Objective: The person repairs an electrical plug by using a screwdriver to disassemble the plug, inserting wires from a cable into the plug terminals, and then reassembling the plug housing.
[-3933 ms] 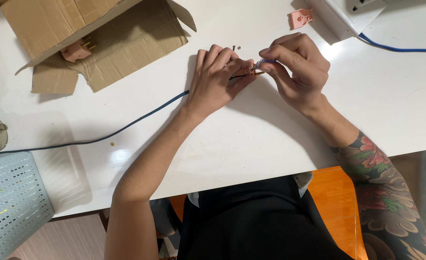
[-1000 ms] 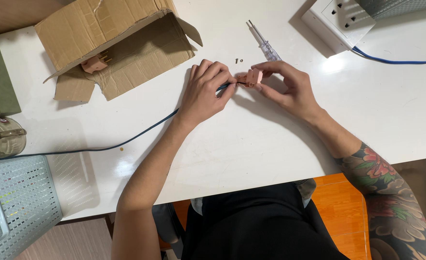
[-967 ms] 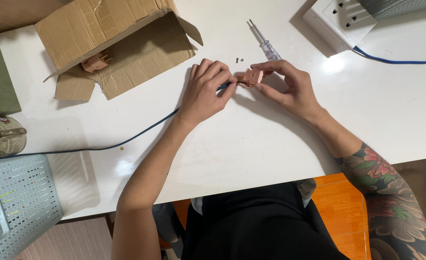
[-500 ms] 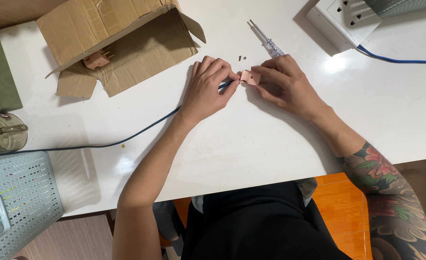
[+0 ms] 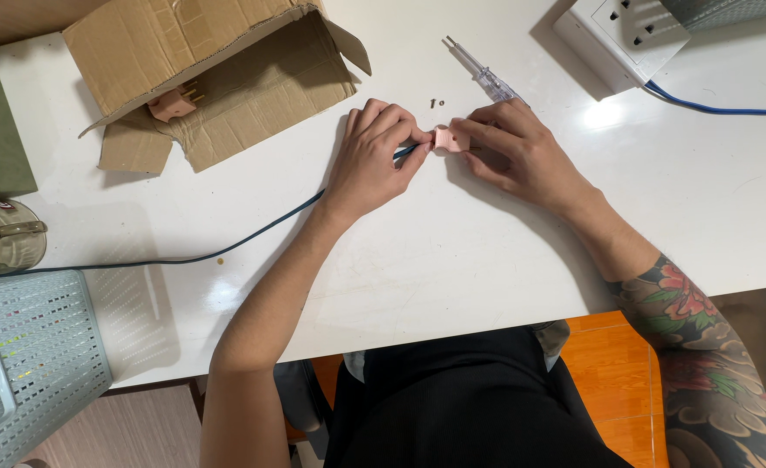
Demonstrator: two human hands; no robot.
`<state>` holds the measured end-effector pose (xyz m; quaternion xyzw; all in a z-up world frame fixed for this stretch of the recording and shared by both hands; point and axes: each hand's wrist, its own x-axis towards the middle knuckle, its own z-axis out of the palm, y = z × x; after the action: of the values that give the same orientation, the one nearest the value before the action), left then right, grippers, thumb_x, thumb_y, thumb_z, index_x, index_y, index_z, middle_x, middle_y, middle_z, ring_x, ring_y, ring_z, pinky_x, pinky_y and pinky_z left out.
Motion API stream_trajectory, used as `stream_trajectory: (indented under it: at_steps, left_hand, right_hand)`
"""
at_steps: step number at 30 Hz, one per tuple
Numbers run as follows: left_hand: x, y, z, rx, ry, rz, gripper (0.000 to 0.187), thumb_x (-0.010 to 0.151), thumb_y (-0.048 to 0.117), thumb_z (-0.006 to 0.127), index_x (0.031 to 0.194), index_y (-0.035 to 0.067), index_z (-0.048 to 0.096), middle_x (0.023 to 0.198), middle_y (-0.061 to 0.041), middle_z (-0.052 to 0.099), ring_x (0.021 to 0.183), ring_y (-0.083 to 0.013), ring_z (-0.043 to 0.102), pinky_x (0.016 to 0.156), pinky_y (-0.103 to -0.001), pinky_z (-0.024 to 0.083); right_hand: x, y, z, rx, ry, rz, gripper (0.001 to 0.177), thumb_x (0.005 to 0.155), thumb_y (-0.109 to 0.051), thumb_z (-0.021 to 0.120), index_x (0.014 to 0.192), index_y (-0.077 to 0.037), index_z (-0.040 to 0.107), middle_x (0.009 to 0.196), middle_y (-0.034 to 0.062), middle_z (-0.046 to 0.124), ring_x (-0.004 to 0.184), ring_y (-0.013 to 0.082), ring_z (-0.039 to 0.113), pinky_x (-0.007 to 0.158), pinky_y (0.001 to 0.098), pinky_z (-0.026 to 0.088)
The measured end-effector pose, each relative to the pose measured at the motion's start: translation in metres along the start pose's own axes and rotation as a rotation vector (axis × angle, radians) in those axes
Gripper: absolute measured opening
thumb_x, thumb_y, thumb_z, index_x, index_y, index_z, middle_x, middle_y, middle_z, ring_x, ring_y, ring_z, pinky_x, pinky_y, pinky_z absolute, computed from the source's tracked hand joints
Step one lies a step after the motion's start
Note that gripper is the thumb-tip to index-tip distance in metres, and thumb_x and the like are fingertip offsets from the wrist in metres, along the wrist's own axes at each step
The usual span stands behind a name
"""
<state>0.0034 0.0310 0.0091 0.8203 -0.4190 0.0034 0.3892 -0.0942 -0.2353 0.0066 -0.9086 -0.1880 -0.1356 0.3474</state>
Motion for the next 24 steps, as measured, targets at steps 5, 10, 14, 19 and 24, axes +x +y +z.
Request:
stream_trajectory:
  at_steps: [5,10,14,19,24]
  left_hand:
    - [0.000,-0.002,0.002,0.001,0.002,0.001,0.008,0.107,0.019,0.080,0.103,0.017,0.075,0.102,0.003,0.063,0.110,-0.0219,0.059,0.092,-0.040,0.043]
    - [0.000,0.001,-0.001,0.014,0.000,0.014,0.008,0.108,0.020,0.078,0.103,0.017,0.073,0.101,0.003,0.063,0.109,-0.0221,0.059,0.092,-0.040,0.042]
    - [0.000,0.004,-0.002,0.074,-0.010,0.040,0.014,0.107,0.024,0.073,0.118,0.018,0.069,0.107,0.003,0.062,0.109,-0.0225,0.059,0.091,-0.042,0.042]
    - [0.005,0.012,0.000,0.051,-0.034,0.098,0.029,0.108,0.027,0.075,0.134,0.016,0.066,0.117,-0.001,0.064,0.112,-0.0258,0.062,0.091,-0.043,0.043]
    - [0.002,-0.001,0.014,0.037,0.013,0.137,0.026,0.116,0.035,0.076,0.134,0.017,0.069,0.116,0.003,0.068,0.108,-0.0194,0.065,0.089,-0.037,0.044]
  right_hand:
    - [0.003,-0.004,0.000,-0.040,0.001,-0.015,0.038,0.106,-0.013,0.090,0.142,-0.001,0.085,0.123,0.0202,0.077,0.108,0.0375,0.071,0.095,0.0475,0.062]
    - [0.005,-0.009,-0.002,-0.157,0.003,-0.093,0.041,0.100,-0.006,0.094,0.140,-0.002,0.085,0.122,0.0168,0.077,0.109,0.0355,0.072,0.097,0.0467,0.061]
    - [0.006,-0.012,-0.005,-0.211,-0.026,-0.104,0.034,0.102,-0.007,0.093,0.135,-0.003,0.087,0.121,0.0152,0.078,0.108,0.0343,0.072,0.097,0.0453,0.060]
    - [0.006,-0.009,-0.005,-0.234,-0.052,-0.099,0.026,0.103,-0.007,0.092,0.128,-0.004,0.088,0.121,0.0125,0.078,0.110,0.0316,0.073,0.098,0.0435,0.059]
    - [0.000,-0.001,-0.002,-0.210,-0.041,-0.140,0.037,0.107,-0.008,0.088,0.143,-0.002,0.081,0.125,0.0146,0.077,0.113,0.0345,0.072,0.100,0.0464,0.055]
